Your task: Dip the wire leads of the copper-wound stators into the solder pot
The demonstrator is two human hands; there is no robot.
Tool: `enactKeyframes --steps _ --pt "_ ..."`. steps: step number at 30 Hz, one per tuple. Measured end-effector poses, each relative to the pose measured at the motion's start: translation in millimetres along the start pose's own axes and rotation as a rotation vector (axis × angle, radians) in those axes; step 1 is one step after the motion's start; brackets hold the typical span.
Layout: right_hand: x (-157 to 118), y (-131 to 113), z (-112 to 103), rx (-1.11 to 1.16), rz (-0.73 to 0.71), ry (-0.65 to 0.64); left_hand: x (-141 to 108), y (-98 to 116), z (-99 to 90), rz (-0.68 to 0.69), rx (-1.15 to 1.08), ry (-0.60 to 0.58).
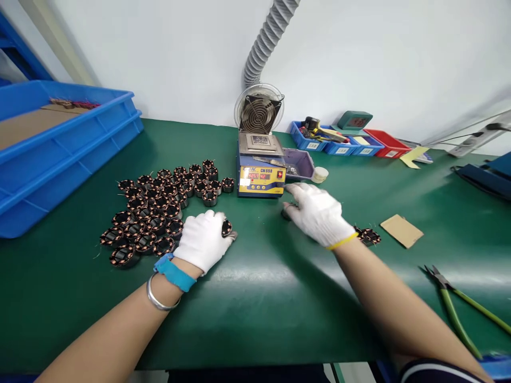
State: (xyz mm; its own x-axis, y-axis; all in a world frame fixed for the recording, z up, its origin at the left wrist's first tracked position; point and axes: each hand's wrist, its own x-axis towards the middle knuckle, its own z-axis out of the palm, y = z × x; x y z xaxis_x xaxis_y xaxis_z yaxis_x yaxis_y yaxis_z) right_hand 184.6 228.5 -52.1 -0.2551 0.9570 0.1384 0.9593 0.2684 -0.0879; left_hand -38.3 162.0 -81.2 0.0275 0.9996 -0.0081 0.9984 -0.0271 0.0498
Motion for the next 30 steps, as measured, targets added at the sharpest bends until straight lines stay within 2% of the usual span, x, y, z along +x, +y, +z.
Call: enactKeyframes --steps 1,5,7,10,13,15,16,19,22,25,27,30 --pt "-11.0 -12.9 5.2 0.128 -0.009 0.034 1.4 2.3 1.6 -0.008 -0.035 -0.008" --pt "-35.7 -57.1 31.6 0.554 -0.034 -0.262 4.9 6.5 7.5 0.009 -0.137 -0.068" --pt "-33.2 -64.5 41.3 0.662 -0.006 -0.318 4.3 7.3 9.5 0.027 -0.170 -0.053" --pt "-23.6 -60.9 49.4 0.851 -0.002 -0.340 1.2 9.3 13.3 0.025 -0.256 0.067" --pt "-20.9 -57.5 54.6 1.201 0.004 -0.352 -0.7 12.4 21.7 0.042 -0.412 0.235" --pt "-23.9 -60.8 57.3 1.423 0.072 -0.326 -0.2 14.2 29.4 0.062 -0.564 0.326" --pt "-26.1 -63.8 58.1 1.477 0.111 -0.290 0.3 14.8 33.1 0.076 -0.659 0.335" --pt "-33.0 -71.5 58.9 1.374 0.129 -0.137 1.8 14.7 40.6 0.096 -0.881 0.262" --pt "-37.8 -71.8 61.1 1.154 0.034 0.015 2.2 13.7 40.8 0.032 -0.835 0.252" --pt "-39.8 -67.2 64.9 1.042 -0.037 0.106 2.4 12.3 35.6 -0.039 -0.800 0.214" --pt "-39.7 -64.5 65.9 1.052 -0.034 0.113 2.1 8.9 28.8 -0.030 -0.901 0.095" --pt "-37.7 -62.6 65.5 1.147 0.016 0.070 -0.4 -2.9 11.6 0.008 -1.099 -0.232"
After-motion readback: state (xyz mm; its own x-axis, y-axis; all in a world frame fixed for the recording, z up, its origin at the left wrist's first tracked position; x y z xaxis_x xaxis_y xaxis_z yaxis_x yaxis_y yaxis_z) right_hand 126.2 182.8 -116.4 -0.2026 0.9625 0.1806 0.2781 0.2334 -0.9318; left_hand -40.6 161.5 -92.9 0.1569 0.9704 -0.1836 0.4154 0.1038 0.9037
